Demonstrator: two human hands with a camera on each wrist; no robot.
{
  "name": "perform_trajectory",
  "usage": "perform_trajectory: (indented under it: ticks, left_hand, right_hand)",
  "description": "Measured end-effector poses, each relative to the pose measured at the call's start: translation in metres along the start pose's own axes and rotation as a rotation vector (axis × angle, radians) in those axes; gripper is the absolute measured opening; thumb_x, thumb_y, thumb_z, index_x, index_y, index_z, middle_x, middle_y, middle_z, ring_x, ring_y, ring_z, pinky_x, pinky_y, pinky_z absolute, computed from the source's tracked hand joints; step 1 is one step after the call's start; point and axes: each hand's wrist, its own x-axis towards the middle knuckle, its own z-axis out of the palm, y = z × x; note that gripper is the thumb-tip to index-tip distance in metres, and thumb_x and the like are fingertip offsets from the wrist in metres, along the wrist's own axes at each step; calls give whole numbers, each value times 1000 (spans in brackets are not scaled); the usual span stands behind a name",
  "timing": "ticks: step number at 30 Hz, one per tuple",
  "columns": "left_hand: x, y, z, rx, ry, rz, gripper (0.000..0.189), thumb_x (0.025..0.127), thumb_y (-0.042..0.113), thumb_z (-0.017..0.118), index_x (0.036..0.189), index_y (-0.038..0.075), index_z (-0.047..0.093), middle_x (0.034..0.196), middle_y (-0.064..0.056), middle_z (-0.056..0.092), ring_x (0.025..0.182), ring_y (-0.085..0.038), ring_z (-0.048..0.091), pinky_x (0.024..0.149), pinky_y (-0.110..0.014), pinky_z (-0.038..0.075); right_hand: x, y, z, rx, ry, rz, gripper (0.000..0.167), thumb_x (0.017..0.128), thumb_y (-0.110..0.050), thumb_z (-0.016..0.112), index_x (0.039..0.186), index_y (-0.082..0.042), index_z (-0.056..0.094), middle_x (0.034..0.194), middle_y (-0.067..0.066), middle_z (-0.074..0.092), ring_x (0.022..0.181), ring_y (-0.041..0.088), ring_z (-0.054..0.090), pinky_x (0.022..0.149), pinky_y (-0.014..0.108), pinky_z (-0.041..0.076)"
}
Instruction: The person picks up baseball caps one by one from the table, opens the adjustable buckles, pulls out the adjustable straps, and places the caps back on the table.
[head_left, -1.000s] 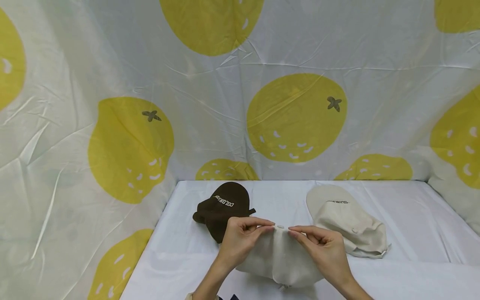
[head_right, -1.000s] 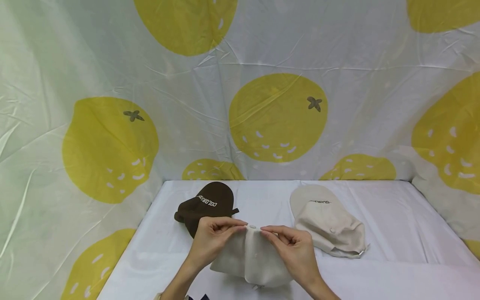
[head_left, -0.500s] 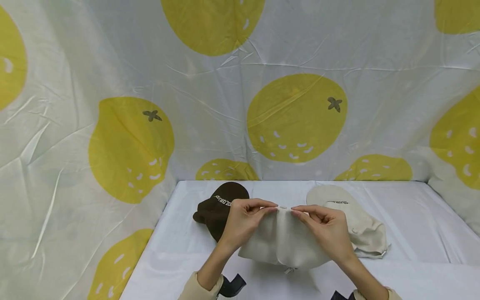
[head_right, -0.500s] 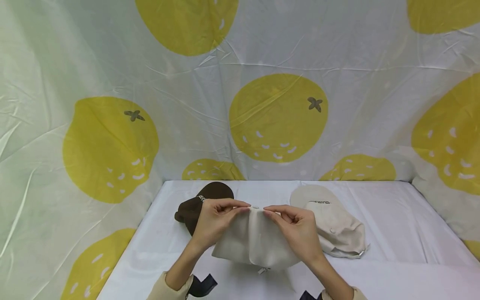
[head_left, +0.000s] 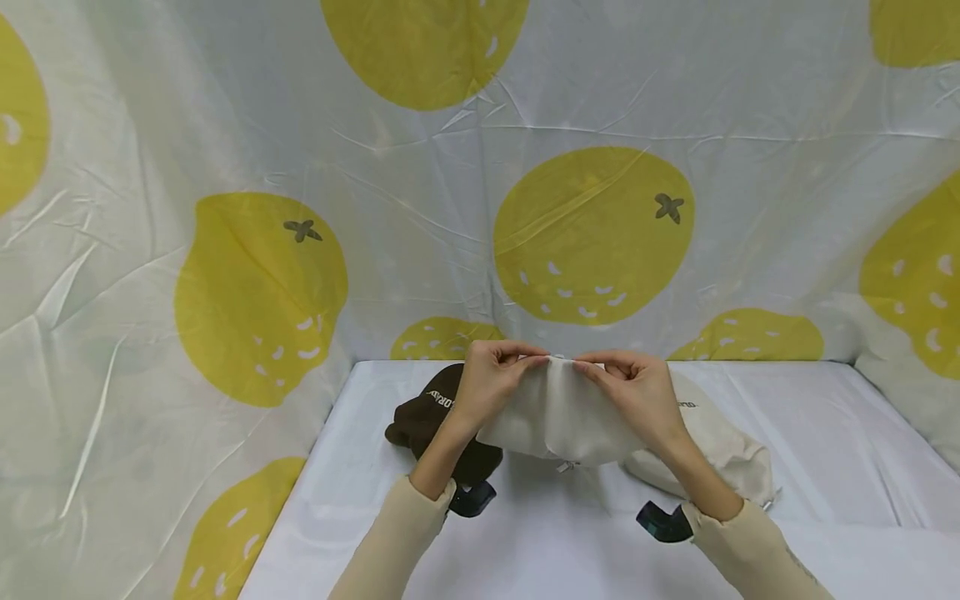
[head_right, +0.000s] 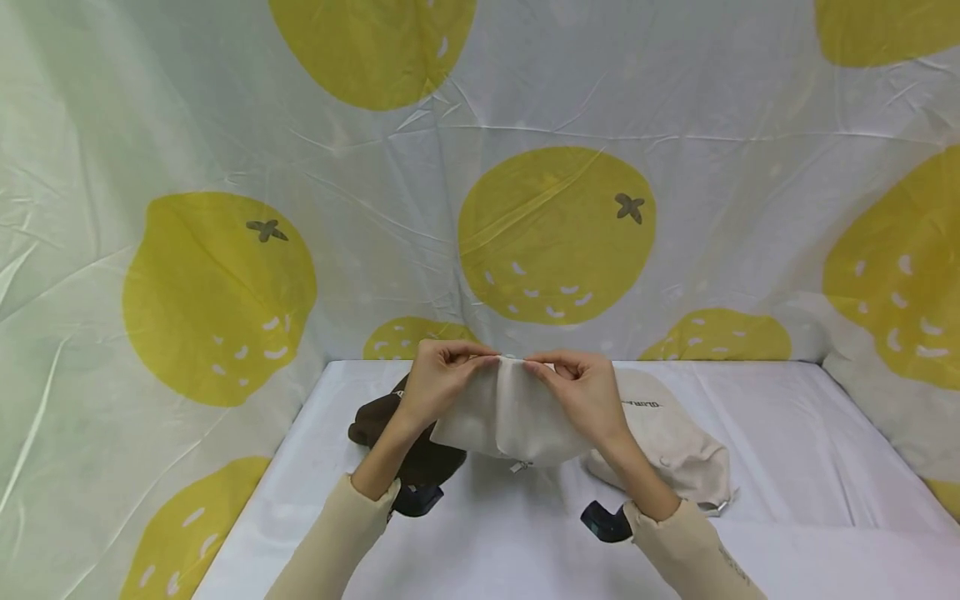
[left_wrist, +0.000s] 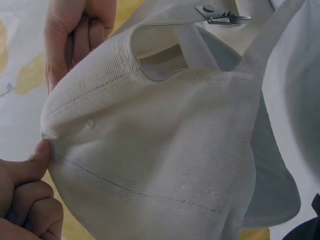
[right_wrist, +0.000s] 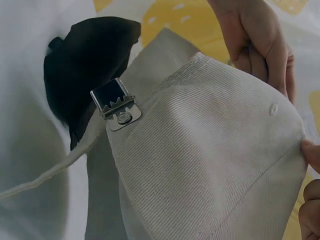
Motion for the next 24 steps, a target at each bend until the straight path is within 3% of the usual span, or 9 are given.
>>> perform_trajectory:
  ticks: [6, 8, 11, 20, 24]
  left_hand:
    - [20, -15, -1, 61, -19, 3, 6, 87, 5, 81, 89, 0, 83, 76, -16, 77, 58, -9, 54, 58, -17, 43]
    - [26, -20, -1, 78, -22, -2, 6, 88, 5, 81, 90, 0, 83, 85, -16, 80, 65, -15, 64, 62, -17, 48]
    - [35, -26, 0, 105, -30, -12, 6, 89, 6, 80, 90, 0, 83, 87, -16, 80, 71, -21, 70, 64, -18, 51]
    - [57, -39, 0, 112, -39, -55, 7, 90, 4, 78, 90, -1, 82, 90, -18, 80, 83, -27, 75, 72, -22, 58]
    - [59, -46, 2, 154, -34, -51, 7, 89, 7, 80, 89, 1, 83, 89, -16, 80, 75, -20, 70, 65, -19, 50]
  right_hand:
    - [22, 11, 1, -61, -39, 26, 20, 91, -31, 81, 99, -13, 84, 50, -6, 35, 48, 6, 26, 47, 26, 29]
    - [29, 14, 2, -78, -48, 25, 21, 92, -31, 81, 101, -13, 83, 50, -6, 35, 47, 6, 27, 47, 25, 29]
    - [37, 19, 3, -107, -53, 15, 21, 93, -30, 80, 102, -11, 83, 50, -6, 34, 46, 6, 26, 49, 24, 32]
    - [60, 27, 8, -154, -17, 10, 21, 92, -27, 81, 101, -8, 83, 50, -7, 32, 47, 6, 22, 49, 25, 25]
    - [64, 34, 10, -159, -27, 17, 20, 92, -25, 81, 101, -7, 83, 50, -8, 32, 47, 5, 22, 49, 24, 24]
